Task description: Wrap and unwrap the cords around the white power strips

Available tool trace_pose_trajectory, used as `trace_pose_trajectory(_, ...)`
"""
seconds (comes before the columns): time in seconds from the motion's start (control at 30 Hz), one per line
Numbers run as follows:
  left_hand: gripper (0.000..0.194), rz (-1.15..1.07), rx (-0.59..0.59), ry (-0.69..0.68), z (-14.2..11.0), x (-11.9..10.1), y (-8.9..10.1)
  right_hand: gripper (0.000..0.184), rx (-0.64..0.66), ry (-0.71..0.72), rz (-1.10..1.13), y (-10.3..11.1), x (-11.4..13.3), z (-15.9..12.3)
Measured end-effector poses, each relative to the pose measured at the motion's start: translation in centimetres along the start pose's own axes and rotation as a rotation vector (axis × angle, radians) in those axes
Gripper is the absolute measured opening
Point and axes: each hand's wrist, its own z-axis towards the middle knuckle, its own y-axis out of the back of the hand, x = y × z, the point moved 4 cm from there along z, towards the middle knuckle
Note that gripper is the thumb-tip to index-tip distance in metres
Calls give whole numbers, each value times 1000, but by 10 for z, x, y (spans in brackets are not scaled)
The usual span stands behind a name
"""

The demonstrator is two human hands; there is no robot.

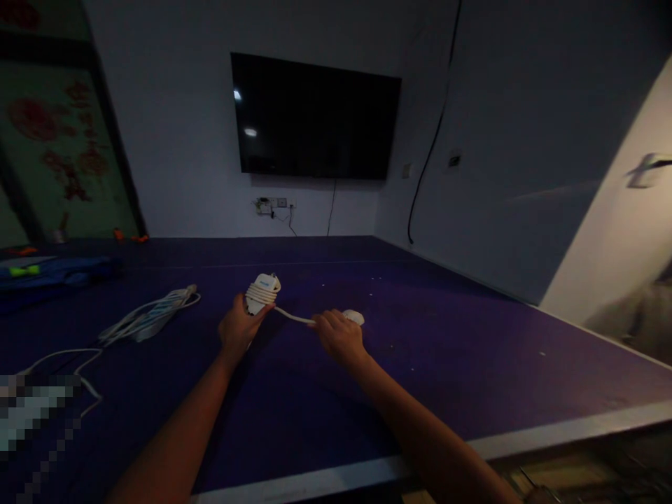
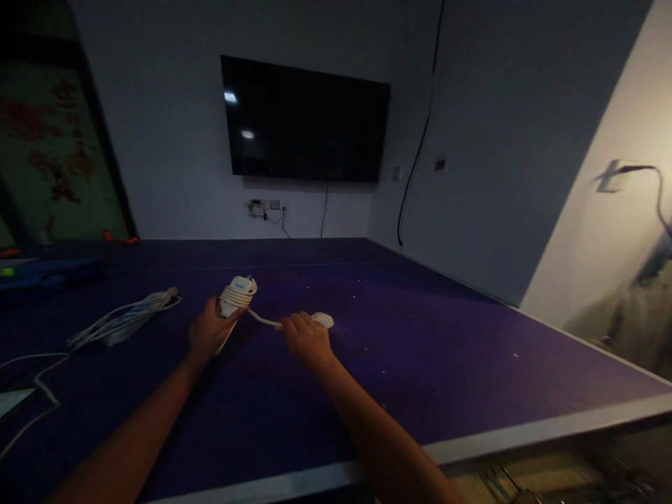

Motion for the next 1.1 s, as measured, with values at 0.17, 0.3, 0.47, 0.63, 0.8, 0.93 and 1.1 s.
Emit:
trace_pose_trajectory(0.17, 80, 3, 24, -64, 0, -2, -5, 31, -76, 14, -2, 2, -5, -3)
trace_pose_trajectory(0.3, 80, 54, 36, -133, -3, -7, -7, 30, -150, 44, -7, 4, -6, -7)
trace_pose_trajectory(0.47, 77, 103, 61, -232, -8, -15, -10, 28, -199, 112, 31, 7, -5, -9)
trace_pose_trajectory(0.63, 84, 190, 48, -342, -13, -23, -15, 24, -305, 178, 13, 12, -3, -11)
trace_pose_trajectory(0.8, 78, 258, 35, -489, -17, -27, -24, 22, -325, 158, -55, 12, -3, -11)
trace_pose_trajectory(0.93, 82, 319, 81, -612, -20, -28, -33, 17, -402, 203, -76, 15, -1, -11)
trace_pose_trajectory(1.1, 97, 297, 126, -735, -23, -32, -36, 16, -409, 159, -82, 16, -6, -10)
